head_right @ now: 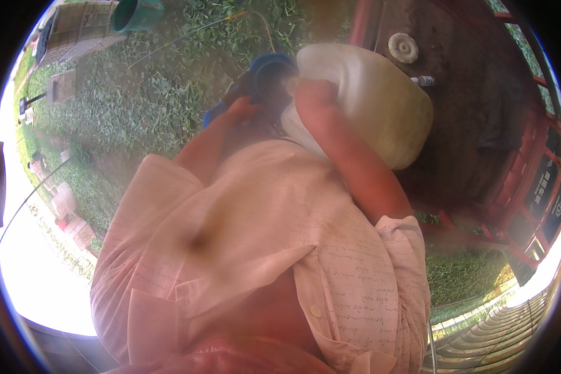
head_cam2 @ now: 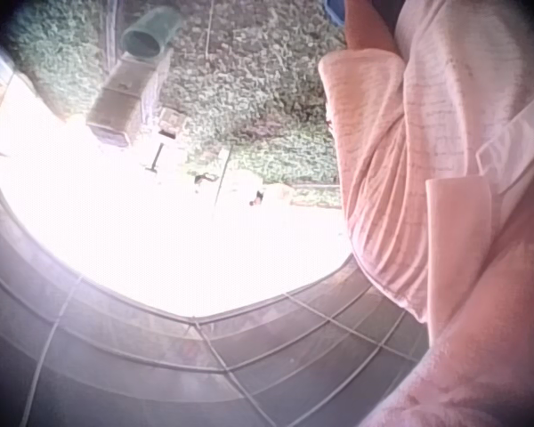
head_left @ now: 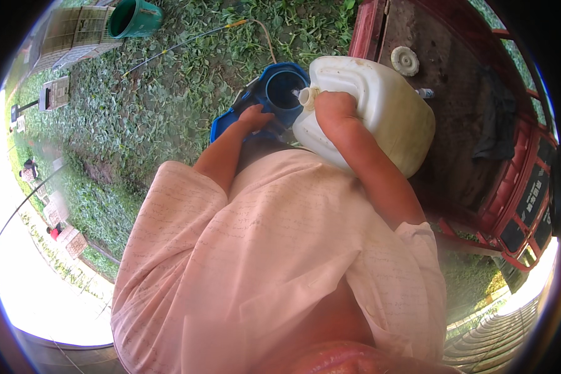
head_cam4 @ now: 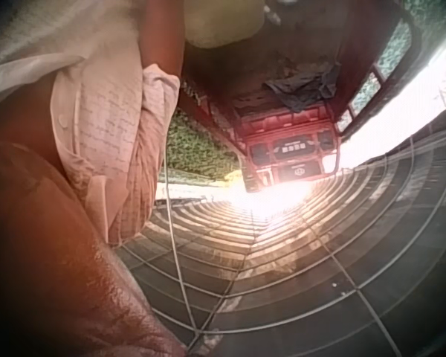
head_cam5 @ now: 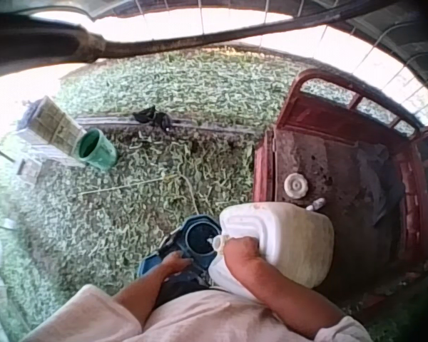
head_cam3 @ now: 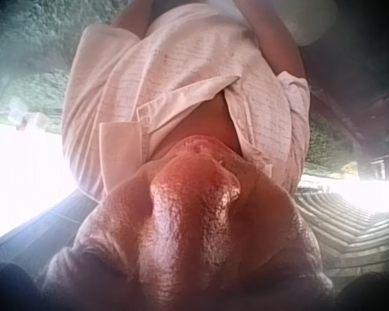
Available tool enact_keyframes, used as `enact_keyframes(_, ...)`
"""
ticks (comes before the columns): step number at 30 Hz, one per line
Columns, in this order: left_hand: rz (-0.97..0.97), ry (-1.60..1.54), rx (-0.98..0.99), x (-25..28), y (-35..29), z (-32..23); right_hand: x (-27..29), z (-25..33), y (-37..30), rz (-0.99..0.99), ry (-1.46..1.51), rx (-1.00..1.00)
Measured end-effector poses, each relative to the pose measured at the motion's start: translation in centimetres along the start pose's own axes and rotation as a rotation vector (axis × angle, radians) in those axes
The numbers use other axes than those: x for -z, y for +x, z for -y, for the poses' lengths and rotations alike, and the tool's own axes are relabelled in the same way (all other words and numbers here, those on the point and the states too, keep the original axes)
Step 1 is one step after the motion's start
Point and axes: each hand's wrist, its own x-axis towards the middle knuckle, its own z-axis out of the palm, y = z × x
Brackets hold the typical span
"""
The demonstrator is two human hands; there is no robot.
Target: The person prepares a sprayer by pouring liquid from a large white jug into a blue tank, then closing both containers.
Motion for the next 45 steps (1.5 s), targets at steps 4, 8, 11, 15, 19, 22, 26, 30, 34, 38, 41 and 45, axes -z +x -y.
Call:
enact_keyframes(4, 0.019, 0.001, -0.009, 0.4, -0.4, -0.7, -1.0, -0.2, 0.2, 0.013, -0.017, -0.017)
enact_keyframes(8, 0.007, 0.041, -0.019, 0.3, -0.4, -0.4, -0.4, 0.0, 0.1, 0.002, -0.010, -0.009)
enact_keyframes(11, -0.038, 0.067, -0.032, 0.0, -0.4, -0.3, -0.2, 0.1, 0.1, 0.019, -0.021, 0.003)
enact_keyframes(15, -0.021, 0.047, -0.034, 0.0, -0.3, -0.2, -0.8, 0.0, 0.1, 0.019, -0.040, 0.009)
enact_keyframes(19, -0.021, 0.040, -0.029, 0.2, -0.4, -0.2, 0.1, 0.3, 0.0, 0.012, 0.007, 0.003)
enact_keyframes(22, 0.001, 0.062, -0.013, 0.5, -0.5, -0.7, 0.0, 0.1, 0.0, -0.007, 0.019, 0.002)
enact_keyframes(26, -0.005, 0.084, -0.025, 0.4, -0.5, -0.6, -0.6, 0.2, 0.3, 0.019, 0.014, -0.004)
enact_keyframes(30, -0.005, 0.076, -0.021, 0.5, -0.4, -0.5, -0.3, 0.2, 0.3, 0.026, 0.014, 0.016)
enact_keyframes(34, 0.022, 0.085, -0.023, 0.6, -0.4, -0.8, -0.3, 0.1, 0.3, 0.033, 0.025, 0.006)
enact_keyframes(38, 0.006, 0.047, -0.018, 0.5, -0.4, -0.5, -0.3, 0.1, 0.3, -0.001, 0.011, 0.026)
enact_keyframes(41, 0.021, 0.023, -0.007, 0.7, -0.5, -0.9, -0.2, 0.2, 0.2, 0.001, -0.030, 0.027)
enact_keyframes(45, -0.008, 0.024, -0.006, 0.8, -0.8, -0.9, 0.1, 0.5, 0.3, 0.017, -0.038, 0.022)
